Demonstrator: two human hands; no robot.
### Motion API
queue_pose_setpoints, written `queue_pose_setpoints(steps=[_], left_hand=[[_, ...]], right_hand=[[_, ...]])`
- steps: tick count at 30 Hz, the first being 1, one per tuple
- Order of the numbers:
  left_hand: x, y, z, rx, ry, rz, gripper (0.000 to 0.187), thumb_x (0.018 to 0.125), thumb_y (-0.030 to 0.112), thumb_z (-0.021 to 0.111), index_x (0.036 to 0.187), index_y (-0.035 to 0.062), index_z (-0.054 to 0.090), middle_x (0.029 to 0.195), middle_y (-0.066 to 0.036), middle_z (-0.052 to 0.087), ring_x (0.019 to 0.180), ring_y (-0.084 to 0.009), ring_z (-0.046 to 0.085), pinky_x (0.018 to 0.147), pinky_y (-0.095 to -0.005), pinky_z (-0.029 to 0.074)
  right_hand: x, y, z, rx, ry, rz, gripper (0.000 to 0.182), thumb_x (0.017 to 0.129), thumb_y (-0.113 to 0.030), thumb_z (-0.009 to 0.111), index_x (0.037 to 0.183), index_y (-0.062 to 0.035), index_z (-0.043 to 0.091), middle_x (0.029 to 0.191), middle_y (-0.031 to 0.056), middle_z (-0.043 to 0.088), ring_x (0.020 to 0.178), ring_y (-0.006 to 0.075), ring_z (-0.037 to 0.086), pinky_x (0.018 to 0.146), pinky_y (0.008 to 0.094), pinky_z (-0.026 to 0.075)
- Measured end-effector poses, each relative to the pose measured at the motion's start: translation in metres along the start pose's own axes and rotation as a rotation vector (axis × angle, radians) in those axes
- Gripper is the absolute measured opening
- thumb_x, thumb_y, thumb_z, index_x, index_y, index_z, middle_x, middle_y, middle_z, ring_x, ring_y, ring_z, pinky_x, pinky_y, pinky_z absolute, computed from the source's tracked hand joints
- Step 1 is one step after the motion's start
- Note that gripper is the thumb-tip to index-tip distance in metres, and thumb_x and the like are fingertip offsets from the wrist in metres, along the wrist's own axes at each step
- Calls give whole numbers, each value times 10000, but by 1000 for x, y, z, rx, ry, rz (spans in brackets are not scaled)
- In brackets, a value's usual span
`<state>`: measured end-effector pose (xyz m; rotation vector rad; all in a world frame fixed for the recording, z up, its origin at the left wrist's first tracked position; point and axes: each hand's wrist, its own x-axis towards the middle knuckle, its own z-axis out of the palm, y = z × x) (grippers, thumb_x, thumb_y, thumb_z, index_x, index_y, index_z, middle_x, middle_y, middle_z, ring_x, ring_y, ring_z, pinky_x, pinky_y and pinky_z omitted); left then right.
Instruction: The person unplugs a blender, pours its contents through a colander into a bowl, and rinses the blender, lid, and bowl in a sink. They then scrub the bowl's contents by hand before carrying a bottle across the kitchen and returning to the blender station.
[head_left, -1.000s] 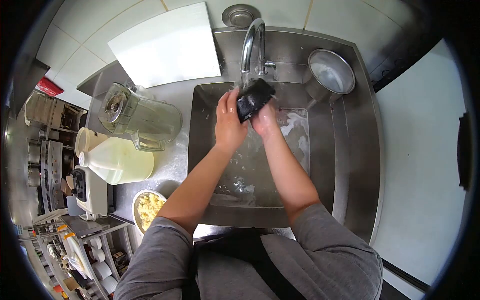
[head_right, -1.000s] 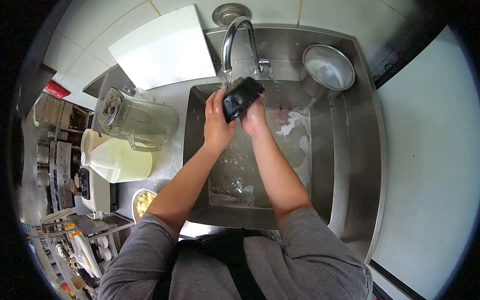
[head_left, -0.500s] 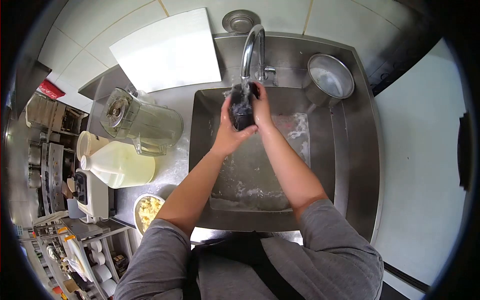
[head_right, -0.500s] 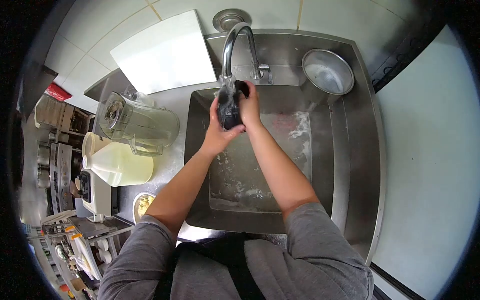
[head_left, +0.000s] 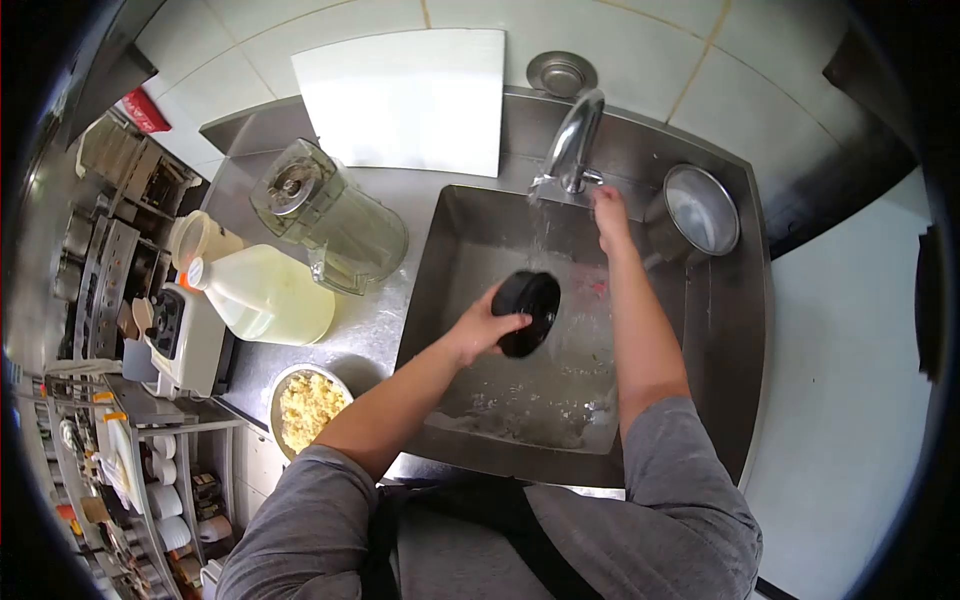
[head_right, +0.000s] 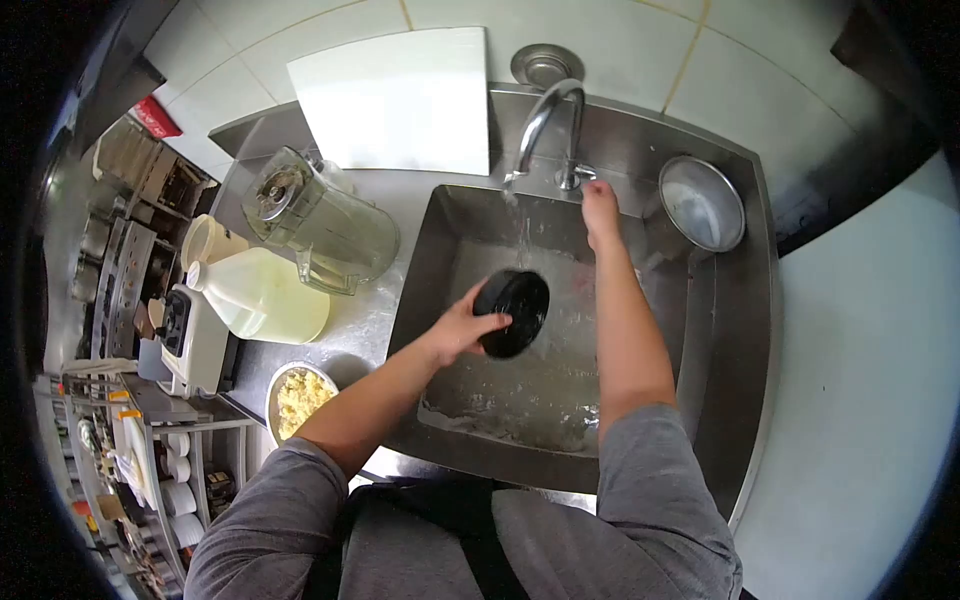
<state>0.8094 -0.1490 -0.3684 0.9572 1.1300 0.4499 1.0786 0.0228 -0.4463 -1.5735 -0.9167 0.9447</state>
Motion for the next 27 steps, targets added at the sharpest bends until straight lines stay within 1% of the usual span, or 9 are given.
queue_pose_setpoints(steps=[4,6,8,13,17,21,23,25,27], left_hand=[[-10,-79,-2,165,-32,143,886,733,251,779,1468,288,287,1311,-121,510,1146,-301,535,904,-451,474],[-45,-70,10,1027,140,377,891,680,214,800,1421,403,341,1425,-155,376,1231,-400,450,974,-519,428],[-57,-72,4,1236,112,448,892,661,214,802,1400,434,356,1454,-161,318,1251,-435,411,977,-533,424],[-82,-57,-10,1465,202,718,804,670,212,771,1350,462,422,1498,-129,249,1277,-472,347,973,-564,401],[-115,-13,11,1367,465,1147,509,755,217,645,1202,450,575,1501,-80,282,1334,-458,254,1001,-588,344],[-118,-21,25,1163,524,1569,462,813,279,591,1237,458,549,1510,18,290,1343,-454,242,1017,-653,285],[-113,-46,12,1189,322,1442,510,755,186,648,1181,459,586,1484,-20,301,1359,-453,207,1020,-652,294],[-112,-77,10,1120,189,1089,604,721,144,684,1226,450,556,1494,-37,279,1358,-464,206,1012,-654,311],[-122,-91,12,1031,74,749,702,687,102,719,1271,440,525,1503,-53,257,1358,-476,204,1004,-656,327]], right_hand=[[-40,-12,3,-205,21,-34,346,896,-280,580,1105,-5,584,1008,92,629,998,184,563,897,315,413],[-76,7,4,-471,143,-308,390,901,-374,593,1132,-61,575,1268,203,523,1197,344,470,995,395,370],[-126,33,1,-402,-49,-230,462,904,-410,589,1211,-70,529,1344,203,468,1289,361,395,1043,406,326],[-270,-2,3,-30,-616,685,589,964,-372,526,1400,-29,329,1380,145,446,1254,300,446,1033,378,346],[-316,-90,-10,-26,-284,-361,605,945,-217,532,1433,11,254,1394,197,394,1255,253,434,1053,356,335],[-347,-115,-12,202,-48,-767,635,924,-274,523,1406,56,275,1390,202,394,1273,287,412,1071,389,317],[-356,-65,-8,-6,83,-657,612,938,-312,512,1389,51,314,1393,191,389,1286,279,388,1078,394,298],[-348,-9,-1,174,-175,120,461,997,-263,433,1352,27,381,1299,168,476,1195,240,454,1021,344,347],[-366,24,0,72,-120,90,467,1000,-288,426,1337,33,387,1266,170,501,1155,249,486,998,337,372]])
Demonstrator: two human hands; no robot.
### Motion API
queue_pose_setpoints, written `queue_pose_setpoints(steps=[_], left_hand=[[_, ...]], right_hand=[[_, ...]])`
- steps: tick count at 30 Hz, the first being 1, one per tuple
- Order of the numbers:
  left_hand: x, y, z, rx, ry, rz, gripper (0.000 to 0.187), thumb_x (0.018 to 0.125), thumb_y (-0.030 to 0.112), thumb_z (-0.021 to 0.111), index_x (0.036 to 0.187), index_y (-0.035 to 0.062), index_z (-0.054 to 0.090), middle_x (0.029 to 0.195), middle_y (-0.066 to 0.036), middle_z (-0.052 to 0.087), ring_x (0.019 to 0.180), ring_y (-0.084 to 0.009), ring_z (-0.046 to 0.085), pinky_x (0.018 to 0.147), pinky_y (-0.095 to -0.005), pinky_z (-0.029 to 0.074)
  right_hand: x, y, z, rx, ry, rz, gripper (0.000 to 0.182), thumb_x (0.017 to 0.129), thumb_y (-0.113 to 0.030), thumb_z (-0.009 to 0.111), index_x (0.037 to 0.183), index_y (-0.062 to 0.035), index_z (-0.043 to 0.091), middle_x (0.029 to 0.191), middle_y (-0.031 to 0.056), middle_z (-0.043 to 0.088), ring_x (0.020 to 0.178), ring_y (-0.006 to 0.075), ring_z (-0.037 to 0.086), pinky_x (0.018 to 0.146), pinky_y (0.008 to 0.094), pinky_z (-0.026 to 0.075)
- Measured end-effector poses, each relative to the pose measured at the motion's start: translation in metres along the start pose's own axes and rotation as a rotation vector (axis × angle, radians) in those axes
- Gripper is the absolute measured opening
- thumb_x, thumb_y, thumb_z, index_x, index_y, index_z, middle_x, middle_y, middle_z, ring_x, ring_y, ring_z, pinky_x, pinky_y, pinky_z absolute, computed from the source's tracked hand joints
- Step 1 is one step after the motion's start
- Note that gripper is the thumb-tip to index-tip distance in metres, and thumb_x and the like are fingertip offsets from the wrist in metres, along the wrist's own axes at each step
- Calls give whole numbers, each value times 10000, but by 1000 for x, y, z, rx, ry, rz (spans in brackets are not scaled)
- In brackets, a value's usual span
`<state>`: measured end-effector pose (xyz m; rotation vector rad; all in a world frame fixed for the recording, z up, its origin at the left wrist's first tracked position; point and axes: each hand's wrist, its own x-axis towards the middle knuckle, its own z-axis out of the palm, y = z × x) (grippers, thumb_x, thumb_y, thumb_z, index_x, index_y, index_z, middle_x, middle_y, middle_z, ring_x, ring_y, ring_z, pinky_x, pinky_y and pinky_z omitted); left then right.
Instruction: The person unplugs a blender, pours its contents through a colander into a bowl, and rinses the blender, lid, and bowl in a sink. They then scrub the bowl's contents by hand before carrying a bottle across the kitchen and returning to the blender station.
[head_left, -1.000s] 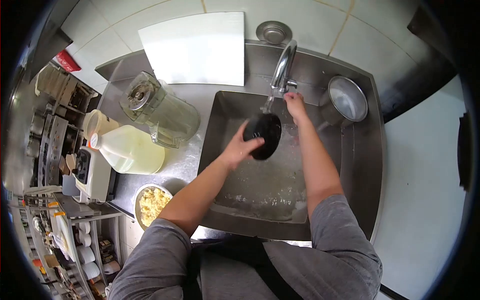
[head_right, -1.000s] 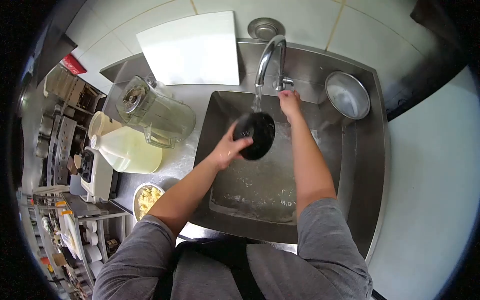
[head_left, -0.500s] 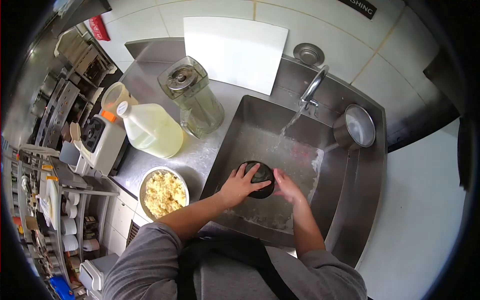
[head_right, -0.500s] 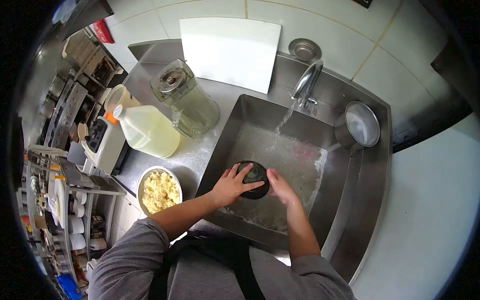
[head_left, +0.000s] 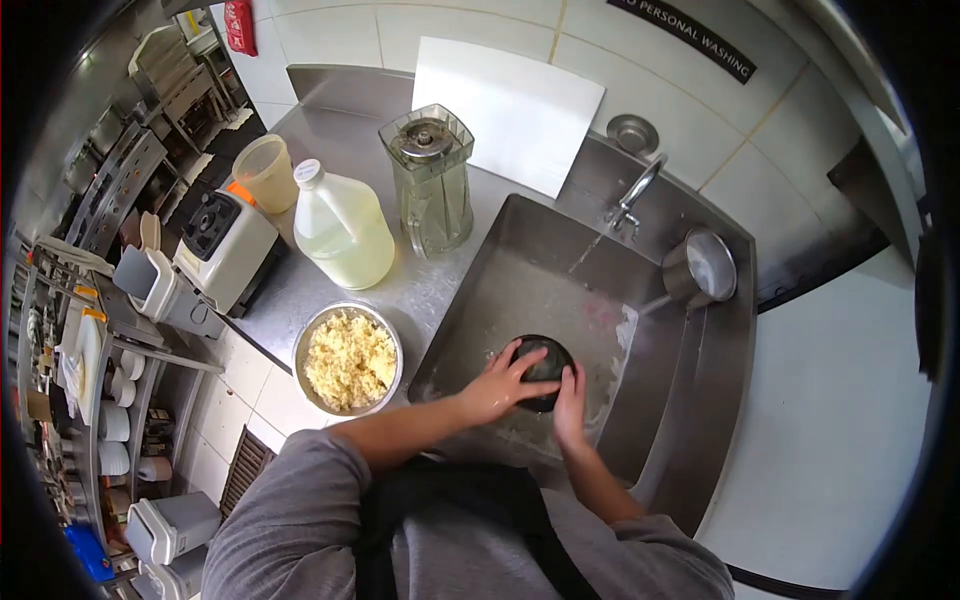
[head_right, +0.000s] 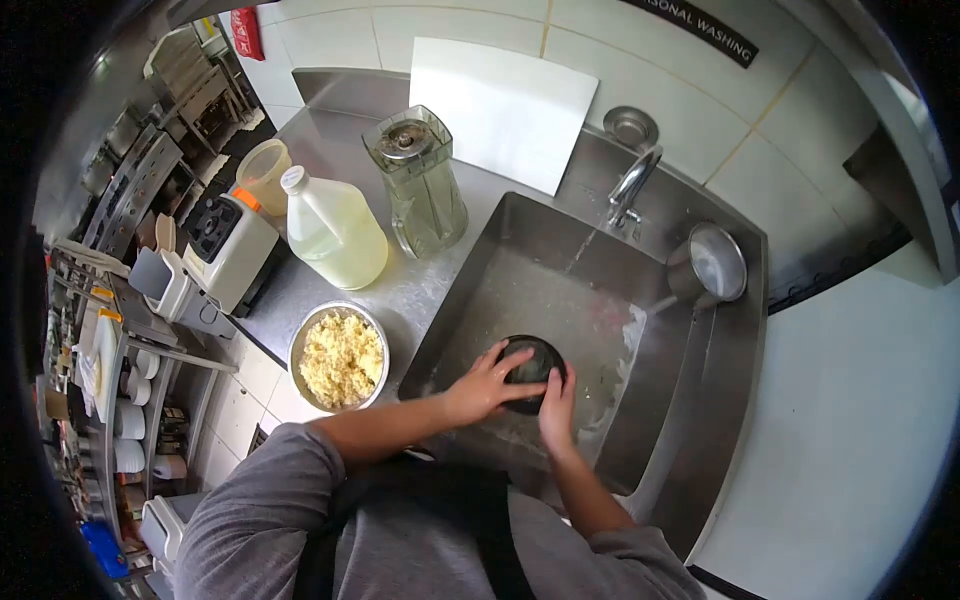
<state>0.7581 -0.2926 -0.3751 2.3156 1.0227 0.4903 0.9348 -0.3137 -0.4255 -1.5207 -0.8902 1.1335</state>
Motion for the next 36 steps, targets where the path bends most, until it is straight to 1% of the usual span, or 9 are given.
queue_pose_setpoints(steps=[5,10,12,14,15,21,27,32,36], left_hand=[[-19,-2,-13,195,41,59,785,660,67,749,1309,429,496,1510,-78,233,1351,-483,213,988,-628,360],[13,-9,-127,462,483,206,616,748,73,611,1237,443,562,1465,-64,324,1309,-475,284,990,-637,351],[25,-14,-188,641,635,222,704,631,-5,683,1202,400,610,1430,-80,383,1297,-450,325,1067,-549,336],[32,-15,-240,793,679,120,755,597,3,724,1220,406,591,1440,-77,365,1305,-432,318,1084,-533,331],[37,-24,-257,833,694,64,777,585,13,748,1234,405,578,1449,-76,349,1309,-428,310,1088,-527,331],[51,-66,-294,709,599,-157,860,605,79,823,1321,413,482,1508,-75,241,1336,-432,264,1092,-516,340],[44,-63,-304,682,486,-216,958,561,225,878,1366,442,407,1536,-78,185,1366,-453,221,1094,-533,324],[42,-57,-302,807,520,-183,920,590,287,865,1370,448,404,1545,-97,172,1376,-472,209,1029,-656,313],[38,-49,-289,763,717,16,834,622,288,847,1341,424,446,1509,-104,253,1341,-458,282,1051,-556,356]], right_hand=[[-9,-12,18,-55,-28,89,464,1007,-271,407,1366,18,348,1296,169,482,1189,251,467,1011,344,363],[39,-147,77,-27,-250,-606,502,1029,-318,359,1427,-17,300,1382,150,426,1287,244,393,1076,342,290],[65,-195,103,-96,-280,-767,531,1027,-345,360,1452,-37,277,1395,164,413,1311,252,372,1093,338,264],[56,-240,125,78,-306,-444,598,1009,-471,334,1479,-109,257,1509,158,285,1408,238,241,1070,328,287],[61,-244,133,260,-298,-426,544,1012,-386,399,1441,-62,314,1440,179,357,1308,276,382,1093,350,278],[72,-94,108,-313,-162,-601,513,965,-326,515,1368,-36,390,1429,232,337,1348,370,315,1084,430,297],[15,90,-24,-536,-203,-178,478,913,-322,585,1284,-36,491,1419,277,327,1336,395,319,1078,439,301],[-20,114,-100,-711,-141,-64,475,891,-303,615,1266,-34,501,1404,274,356,1314,396,350,1061,432,328],[-2,74,-108,-669,-97,-170,420,905,-242,600,1260,-37,503,1379,228,397,1229,353,437,981,398,408]])
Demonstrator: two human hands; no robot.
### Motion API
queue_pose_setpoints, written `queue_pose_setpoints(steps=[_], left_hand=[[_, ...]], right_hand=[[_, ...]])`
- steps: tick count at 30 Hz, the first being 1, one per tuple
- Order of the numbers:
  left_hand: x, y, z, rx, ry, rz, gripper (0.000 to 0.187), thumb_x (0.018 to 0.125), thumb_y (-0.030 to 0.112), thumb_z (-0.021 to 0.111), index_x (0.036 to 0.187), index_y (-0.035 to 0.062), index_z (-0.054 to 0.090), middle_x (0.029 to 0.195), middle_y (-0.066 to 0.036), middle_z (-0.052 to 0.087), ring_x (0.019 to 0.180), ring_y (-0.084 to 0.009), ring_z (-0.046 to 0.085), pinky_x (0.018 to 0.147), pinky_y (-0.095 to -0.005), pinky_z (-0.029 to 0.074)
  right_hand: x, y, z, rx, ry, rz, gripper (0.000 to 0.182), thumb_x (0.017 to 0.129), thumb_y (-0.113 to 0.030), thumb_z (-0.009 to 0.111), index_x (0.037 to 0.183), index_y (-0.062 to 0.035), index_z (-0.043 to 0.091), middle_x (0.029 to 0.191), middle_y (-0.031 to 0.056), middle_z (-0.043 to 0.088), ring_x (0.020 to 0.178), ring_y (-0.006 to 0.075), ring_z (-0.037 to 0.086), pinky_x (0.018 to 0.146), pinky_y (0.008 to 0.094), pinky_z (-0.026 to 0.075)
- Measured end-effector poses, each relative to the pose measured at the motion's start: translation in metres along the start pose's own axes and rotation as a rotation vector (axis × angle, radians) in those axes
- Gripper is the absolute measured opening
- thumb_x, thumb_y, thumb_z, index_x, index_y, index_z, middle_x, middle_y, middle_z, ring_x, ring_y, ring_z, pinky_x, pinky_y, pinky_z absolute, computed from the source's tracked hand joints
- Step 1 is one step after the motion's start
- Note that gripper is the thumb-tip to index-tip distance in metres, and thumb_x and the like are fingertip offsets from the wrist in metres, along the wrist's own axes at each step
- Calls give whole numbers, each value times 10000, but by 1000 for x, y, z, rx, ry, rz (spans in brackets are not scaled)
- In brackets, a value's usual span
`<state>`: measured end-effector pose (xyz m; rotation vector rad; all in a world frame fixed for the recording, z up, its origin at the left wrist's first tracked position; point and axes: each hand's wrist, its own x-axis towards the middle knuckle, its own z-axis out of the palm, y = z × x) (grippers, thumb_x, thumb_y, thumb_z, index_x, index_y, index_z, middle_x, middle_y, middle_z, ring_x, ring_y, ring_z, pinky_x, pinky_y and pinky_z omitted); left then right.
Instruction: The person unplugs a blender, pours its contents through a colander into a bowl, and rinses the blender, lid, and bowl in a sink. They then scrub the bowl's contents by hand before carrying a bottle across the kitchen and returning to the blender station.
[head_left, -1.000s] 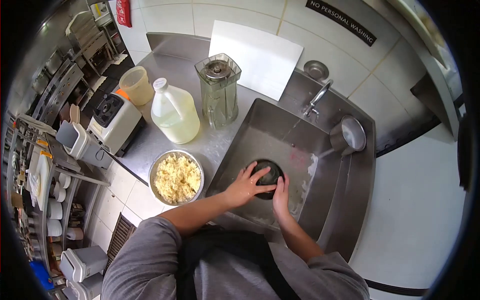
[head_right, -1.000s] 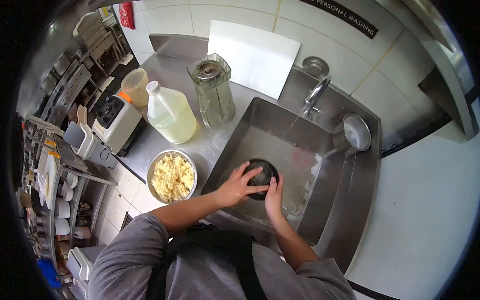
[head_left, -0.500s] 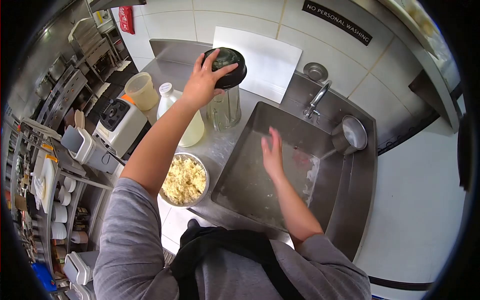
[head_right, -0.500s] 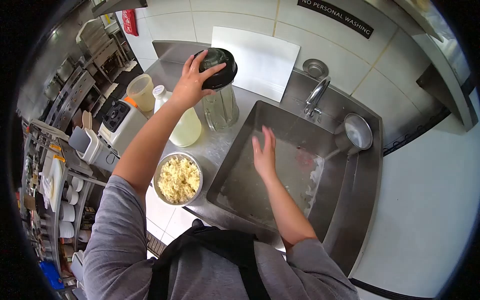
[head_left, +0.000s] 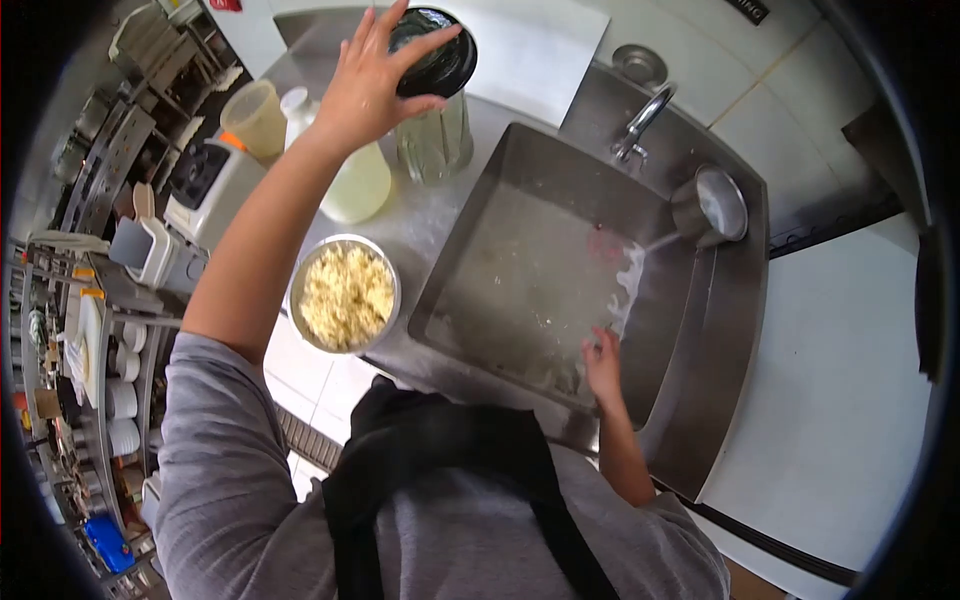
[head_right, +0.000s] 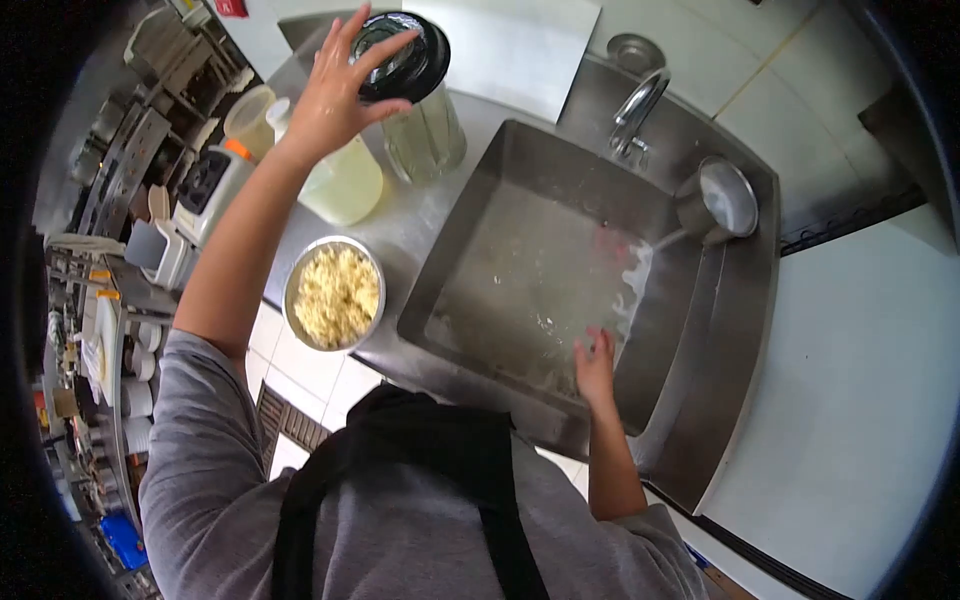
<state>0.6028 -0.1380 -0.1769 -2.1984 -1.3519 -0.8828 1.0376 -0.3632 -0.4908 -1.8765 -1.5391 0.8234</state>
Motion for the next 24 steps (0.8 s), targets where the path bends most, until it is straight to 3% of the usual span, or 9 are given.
queue_pose_setpoints(steps=[2,3,4,6,8,12,16,19,24], left_hand=[[12,21,-27,127,-448,-100,929,683,413,806,1452,312,294,1559,-134,95,1401,-457,132,1084,-611,262],[14,21,-24,169,-531,-97,875,683,384,811,1426,313,354,1533,-173,152,1386,-468,166,1078,-583,298],[11,11,-12,174,-527,-101,875,683,384,811,1426,313,354,1533,-173,152,1386,-468,166,1078,-583,298],[1,-10,24,84,-217,-48,772,640,233,831,1304,410,481,1479,-62,302,1316,-409,336,1037,-537,384],[5,-9,21,101,-191,-54,733,669,235,796,1292,438,468,1475,3,299,1314,-371,342,979,-548,415],[15,-15,14,77,-179,-88,737,609,280,786,1277,389,494,1436,-46,363,1263,-387,394,1012,-498,423],[45,-32,7,-34,-153,-206,711,663,354,753,1315,395,474,1444,-105,362,1220,-429,440,1017,-482,419],[56,-41,23,19,-397,-162,725,697,449,722,1359,413,430,1465,-206,324,1244,-479,424,1026,-510,396],[58,-42,32,46,-352,-157,720,714,427,754,1360,391,438,1411,-206,408,1236,-477,436,1021,-490,407]], right_hand=[[13,-37,-10,122,-1,-9,385,918,-214,590,1257,-51,508,1351,185,427,1111,291,523,907,357,456],[20,-69,-15,207,-27,43,370,923,-204,587,1255,-59,511,1336,162,440,1046,254,558,871,333,474],[27,-88,-12,208,-29,35,370,923,-204,587,1255,-59,511,1336,162,440,1046,254,558,871,333,474],[39,-121,-1,240,-162,76,367,918,-195,599,1250,-66,515,1333,135,443,972,196,577,819,310,491],[40,-149,11,259,-173,-28,369,917,-200,601,1250,-65,515,1336,135,439,970,193,579,821,310,490],[34,-160,37,279,-269,-151,379,913,-211,608,1247,-57,515,1341,155,429,958,204,593,828,321,494],[22,-125,58,248,-306,-193,385,911,-220,613,1244,-54,516,1338,179,426,965,228,605,841,336,498],[12,-109,54,206,-351,-110,391,905,-217,619,1244,-51,514,1343,189,418,986,251,608,860,351,501],[5,-77,55,107,-375,-103,398,895,-225,625,1236,-54,510,1353,195,401,1031,287,589,881,357,498]])
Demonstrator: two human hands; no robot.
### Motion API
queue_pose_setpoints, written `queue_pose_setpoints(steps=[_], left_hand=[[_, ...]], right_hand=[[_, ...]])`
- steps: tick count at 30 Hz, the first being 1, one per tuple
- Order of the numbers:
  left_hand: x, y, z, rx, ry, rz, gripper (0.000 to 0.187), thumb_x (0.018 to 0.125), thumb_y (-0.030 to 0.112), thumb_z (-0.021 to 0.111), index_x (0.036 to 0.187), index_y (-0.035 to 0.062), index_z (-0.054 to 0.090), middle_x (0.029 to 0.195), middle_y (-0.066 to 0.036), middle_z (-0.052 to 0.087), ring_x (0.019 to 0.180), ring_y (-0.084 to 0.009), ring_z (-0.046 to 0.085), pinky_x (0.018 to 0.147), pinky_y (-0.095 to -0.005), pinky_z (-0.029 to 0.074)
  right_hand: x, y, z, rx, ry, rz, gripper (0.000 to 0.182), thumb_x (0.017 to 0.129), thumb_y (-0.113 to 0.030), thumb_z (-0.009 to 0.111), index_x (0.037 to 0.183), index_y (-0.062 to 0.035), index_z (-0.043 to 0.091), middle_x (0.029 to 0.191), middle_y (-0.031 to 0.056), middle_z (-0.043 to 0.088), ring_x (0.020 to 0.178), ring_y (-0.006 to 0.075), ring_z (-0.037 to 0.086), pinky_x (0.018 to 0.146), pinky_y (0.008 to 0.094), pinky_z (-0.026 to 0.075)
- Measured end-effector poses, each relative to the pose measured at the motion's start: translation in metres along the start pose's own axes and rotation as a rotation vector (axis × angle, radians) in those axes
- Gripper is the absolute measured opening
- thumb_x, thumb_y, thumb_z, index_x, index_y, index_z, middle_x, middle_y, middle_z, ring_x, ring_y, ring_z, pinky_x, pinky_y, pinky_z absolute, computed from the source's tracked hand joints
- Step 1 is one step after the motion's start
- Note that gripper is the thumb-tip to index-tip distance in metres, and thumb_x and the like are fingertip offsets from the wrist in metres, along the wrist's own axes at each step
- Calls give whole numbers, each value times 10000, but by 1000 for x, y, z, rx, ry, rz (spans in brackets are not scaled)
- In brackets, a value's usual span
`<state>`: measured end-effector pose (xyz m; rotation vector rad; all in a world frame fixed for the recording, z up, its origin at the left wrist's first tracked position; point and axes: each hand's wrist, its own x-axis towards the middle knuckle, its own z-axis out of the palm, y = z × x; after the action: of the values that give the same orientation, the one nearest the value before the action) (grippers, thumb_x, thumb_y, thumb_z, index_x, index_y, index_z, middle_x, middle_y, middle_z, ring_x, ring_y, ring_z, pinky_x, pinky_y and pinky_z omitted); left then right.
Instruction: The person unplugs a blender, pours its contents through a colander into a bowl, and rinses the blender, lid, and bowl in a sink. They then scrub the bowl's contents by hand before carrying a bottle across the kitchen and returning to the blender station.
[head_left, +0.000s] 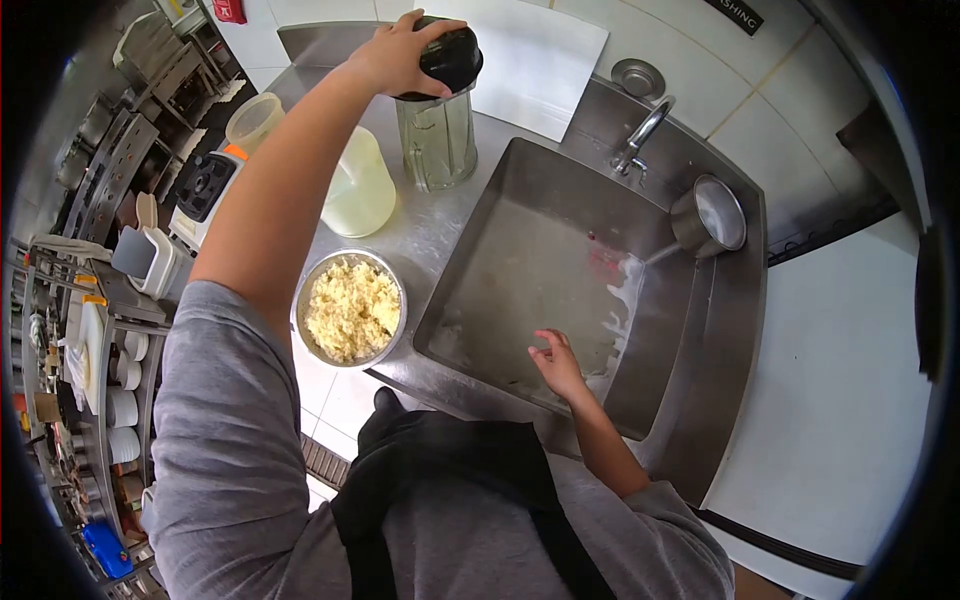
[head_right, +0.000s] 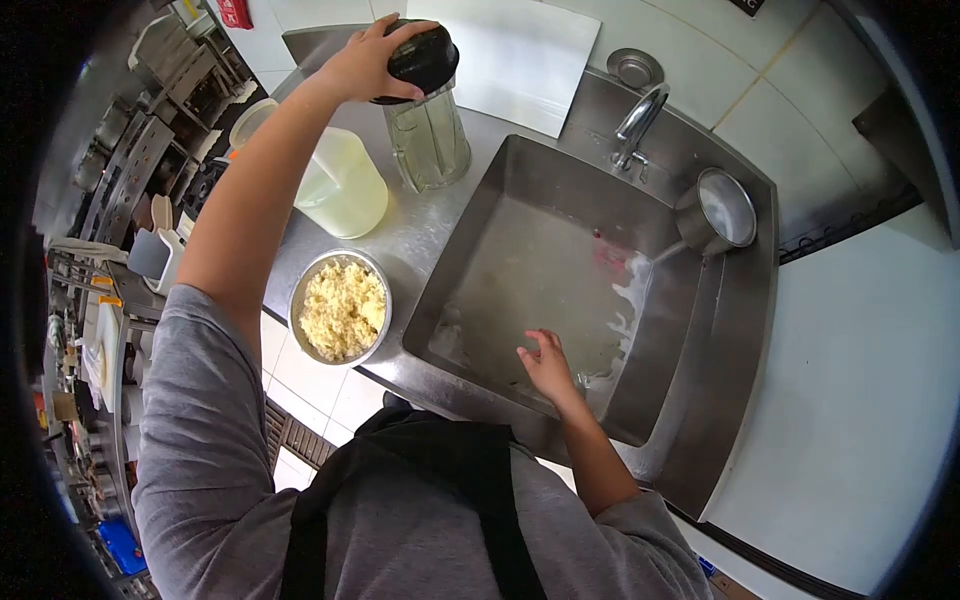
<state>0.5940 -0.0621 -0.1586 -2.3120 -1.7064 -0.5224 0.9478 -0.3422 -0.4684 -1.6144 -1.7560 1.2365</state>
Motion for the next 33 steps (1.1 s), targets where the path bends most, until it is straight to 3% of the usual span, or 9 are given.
queue_pose_setpoints(steps=[2,4,13,16,18,20,26,31,33], left_hand=[[1,6,-9,5,-8,29,701,736,402,756,1363,373,444,1404,-201,419,1247,-455,437,1022,-472,412],[6,17,-28,-18,-181,-76,863,690,341,811,1424,313,358,1503,-200,201,1339,-489,251,1080,-528,331],[62,-15,14,-120,-60,-24,788,704,332,796,1394,265,422,1432,-214,324,1311,-422,339,1094,-471,334],[79,-28,13,-147,-54,-71,807,691,366,803,1388,211,427,1417,-199,351,1295,-417,361,1081,-469,353],[99,-51,22,-373,-54,47,648,787,334,735,1370,327,453,1422,-180,394,1268,-394,439,1013,-441,426],[91,-45,34,-164,9,20,580,832,303,691,1368,286,470,1414,-167,399,1257,-347,459,1011,-414,429],[66,-37,45,-77,66,22,577,805,322,711,1341,276,502,1316,-118,473,1192,-354,484,1015,-422,422],[54,-24,45,-39,26,-11,932,602,286,861,1400,246,381,1405,-77,369,1288,-355,369,1045,-453,411],[50,-18,43,-7,64,-23,942,606,295,859,1409,238,370,1408,-92,370,1287,-363,373,1045,-451,408]], right_hand=[[-4,0,0,9,2,38,400,889,-228,631,1231,-59,513,1354,197,400,1043,293,581,885,362,496],[-10,0,0,15,6,74,401,883,-232,637,1227,-64,516,1355,199,399,1055,299,574,889,368,494],[-30,20,2,-128,105,29,387,876,-192,649,1225,-83,521,1359,194,397,1002,287,600,885,367,497],[-43,32,1,-135,76,134,401,869,-233,653,1223,-91,528,1372,202,387,1121,354,543,935,395,467],[-50,44,2,-114,105,147,394,865,-233,659,1212,-94,536,1365,188,394,1047,333,575,920,403,474],[-52,37,-3,-61,103,189,391,863,-233,661,1208,-97,539,1361,182,398,1023,326,581,914,406,476],[-46,27,-6,-69,143,169,377,855,-230,668,1190,-98,553,1353,187,400,1023,334,578,911,414,475],[-40,40,4,-127,123,131,373,850,-237,670,1180,-99,562,1363,200,389,1135,378,527,963,427,442],[-38,38,5,-125,114,135,377,850,-240,666,1183,-96,562,1374,206,382,1201,402,477,993,431,419]])
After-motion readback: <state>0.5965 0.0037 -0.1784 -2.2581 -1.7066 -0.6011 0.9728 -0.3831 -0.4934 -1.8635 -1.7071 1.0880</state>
